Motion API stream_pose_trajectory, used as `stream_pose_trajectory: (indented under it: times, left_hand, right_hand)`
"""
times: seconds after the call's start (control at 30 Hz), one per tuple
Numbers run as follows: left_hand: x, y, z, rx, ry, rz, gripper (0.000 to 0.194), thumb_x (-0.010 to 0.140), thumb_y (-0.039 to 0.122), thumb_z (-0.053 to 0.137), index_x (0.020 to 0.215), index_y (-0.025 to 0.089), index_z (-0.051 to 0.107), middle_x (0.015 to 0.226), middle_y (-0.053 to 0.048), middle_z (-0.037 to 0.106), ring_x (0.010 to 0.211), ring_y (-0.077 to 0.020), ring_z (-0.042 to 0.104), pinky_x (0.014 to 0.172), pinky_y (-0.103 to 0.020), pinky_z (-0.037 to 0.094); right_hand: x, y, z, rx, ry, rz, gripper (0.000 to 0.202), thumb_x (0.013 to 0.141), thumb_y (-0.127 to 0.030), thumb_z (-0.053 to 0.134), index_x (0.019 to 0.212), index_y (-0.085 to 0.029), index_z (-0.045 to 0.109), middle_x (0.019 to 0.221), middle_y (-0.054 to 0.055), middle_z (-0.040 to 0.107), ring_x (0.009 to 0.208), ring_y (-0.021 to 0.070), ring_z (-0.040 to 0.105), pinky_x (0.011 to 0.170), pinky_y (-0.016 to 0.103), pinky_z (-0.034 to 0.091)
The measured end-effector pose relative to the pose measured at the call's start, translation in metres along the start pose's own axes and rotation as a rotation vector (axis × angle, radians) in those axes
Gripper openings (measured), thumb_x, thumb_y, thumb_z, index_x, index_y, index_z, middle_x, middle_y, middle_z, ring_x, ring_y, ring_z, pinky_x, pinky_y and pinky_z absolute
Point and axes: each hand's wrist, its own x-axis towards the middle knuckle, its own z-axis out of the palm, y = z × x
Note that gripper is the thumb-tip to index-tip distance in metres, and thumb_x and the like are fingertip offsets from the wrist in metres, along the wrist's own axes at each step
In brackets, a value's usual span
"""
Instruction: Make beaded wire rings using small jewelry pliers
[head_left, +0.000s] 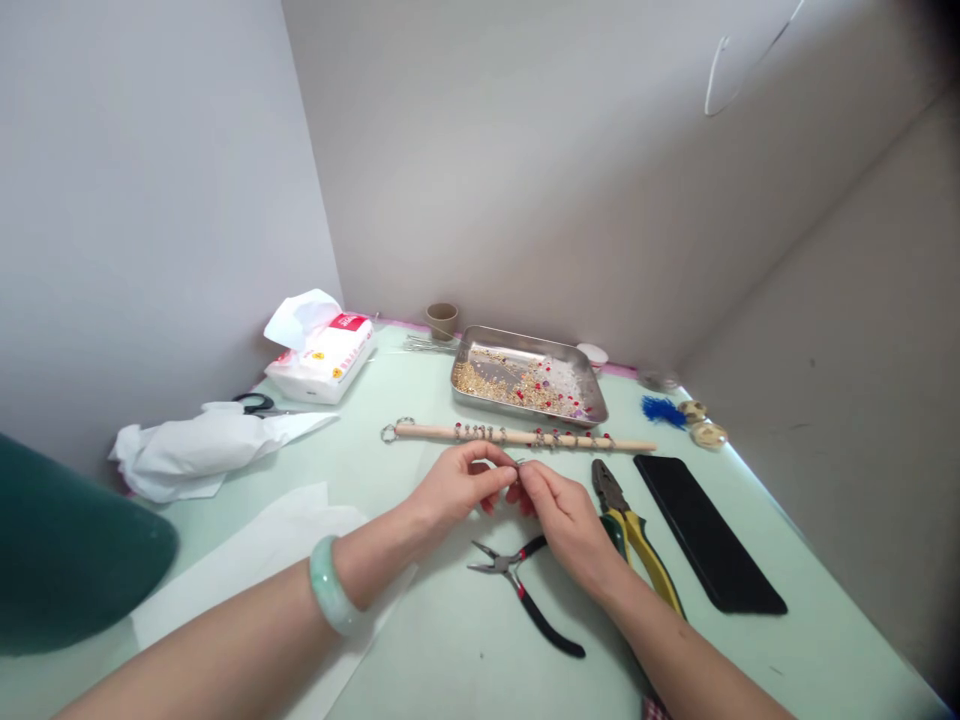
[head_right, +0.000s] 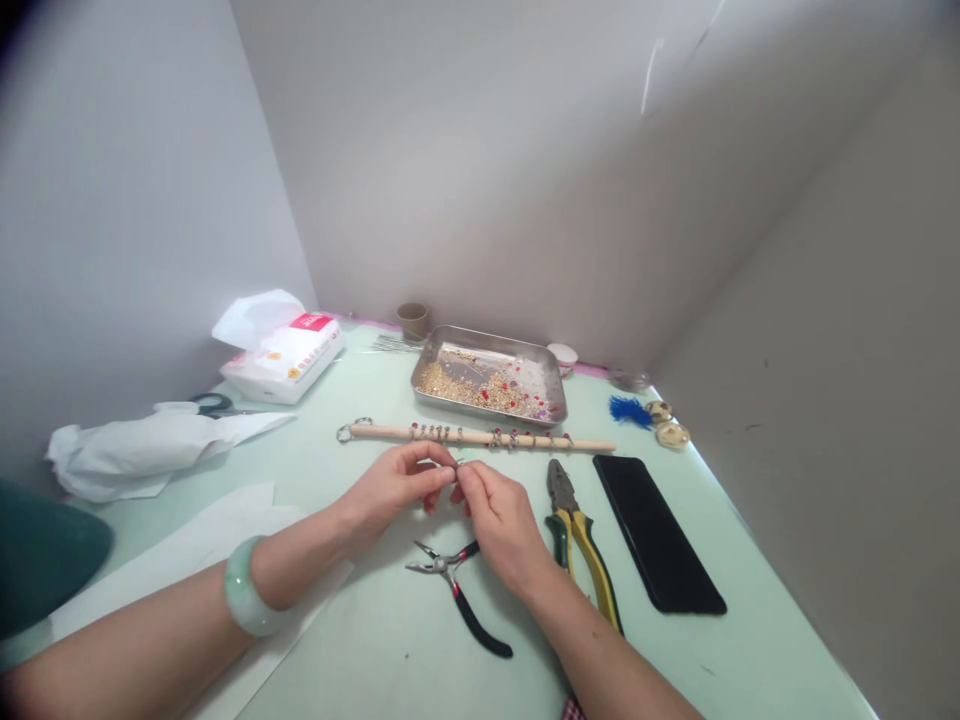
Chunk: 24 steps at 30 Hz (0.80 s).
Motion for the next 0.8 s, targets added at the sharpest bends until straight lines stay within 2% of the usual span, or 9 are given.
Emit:
stream_pose_trajectory:
  times: [0.13,0.3,0.37,0.43,0.53,0.6,0.7,0.8]
  left_hand:
    - [0.0,-0.001,-0.001,-0.073,0.008,-0.018,0.021,0.07,0.032,0.071,0.075,0.014,0.061,0.063,0.001,0.057,0.048,-0.0069,0.045,0.05,-0.021,0.037]
    - [0.001,-0.006,-0.003,-0.315,-0.134,-0.131,0.02,0.073,0.029,0.07,0.079,0.014,0.058,0.067,-0.001,0.056,0.053,-0.0088,0.053,0.054,-0.024,0.046]
    - [0.003,-0.009,-0.006,-0.404,-0.213,-0.17,0.018,0.075,0.028,0.068,0.082,0.015,0.058,0.071,-0.002,0.059,0.059,-0.0119,0.059,0.06,-0.028,0.05]
    - [0.005,-0.011,-0.009,-0.467,-0.241,-0.162,0.017,0.077,0.026,0.067,0.084,0.014,0.059,0.079,-0.005,0.063,0.067,-0.0145,0.064,0.067,-0.03,0.053]
    - [0.007,-0.014,-0.013,-0.479,-0.21,-0.128,0.015,0.078,0.023,0.067,0.086,0.012,0.06,0.089,-0.009,0.065,0.072,-0.0152,0.066,0.072,-0.029,0.053]
    - [0.008,-0.015,-0.015,-0.478,-0.188,-0.111,0.015,0.078,0.022,0.066,0.087,0.011,0.061,0.093,-0.01,0.066,0.076,-0.0157,0.067,0.074,-0.029,0.054]
    - [0.011,-0.015,-0.016,-0.497,-0.153,-0.085,0.015,0.078,0.02,0.067,0.089,0.011,0.062,0.091,-0.009,0.067,0.081,-0.0164,0.067,0.079,-0.029,0.054]
    - [0.013,-0.016,-0.018,-0.503,-0.117,-0.082,0.015,0.077,0.019,0.068,0.088,0.011,0.062,0.089,-0.008,0.067,0.082,-0.0166,0.067,0.08,-0.029,0.054]
  right_hand:
    - [0.001,0.001,-0.002,0.058,0.073,0.042,0.031,0.093,-0.043,0.039,0.083,-0.02,0.058,0.067,-0.001,0.055,0.063,0.0146,0.051,0.06,0.026,0.04]
    - [0.003,0.0,0.0,0.206,0.063,0.09,0.021,0.086,-0.04,0.053,0.085,-0.019,0.058,0.073,0.0,0.058,0.061,0.0134,0.051,0.057,0.025,0.04]
    - [0.004,-0.002,-0.001,0.17,0.062,0.106,0.022,0.086,-0.041,0.051,0.084,-0.02,0.057,0.075,0.001,0.059,0.061,0.0137,0.051,0.055,0.025,0.039]
    - [0.005,-0.007,-0.007,0.034,0.043,0.104,0.024,0.088,-0.043,0.048,0.082,-0.021,0.057,0.074,0.001,0.059,0.062,0.0146,0.051,0.056,0.026,0.038]
    - [0.003,-0.019,-0.023,-0.357,-0.103,0.041,0.032,0.088,-0.047,0.046,0.07,-0.021,0.055,0.068,0.001,0.058,0.061,0.0163,0.049,0.057,0.029,0.034]
    - [-0.001,-0.028,-0.034,-0.563,-0.2,0.018,0.033,0.083,-0.052,0.051,0.071,-0.021,0.057,0.074,0.004,0.059,0.065,0.0188,0.05,0.058,0.03,0.034]
    - [-0.012,-0.037,-0.039,-0.75,-0.339,0.002,0.039,0.067,-0.056,0.067,0.082,-0.022,0.058,0.085,0.007,0.059,0.079,0.0251,0.051,0.064,0.034,0.036]
    - [-0.021,-0.039,-0.032,-0.842,-0.504,0.019,0.045,0.057,-0.048,0.075,0.086,-0.02,0.057,0.094,0.008,0.056,0.087,0.0284,0.049,0.067,0.036,0.037]
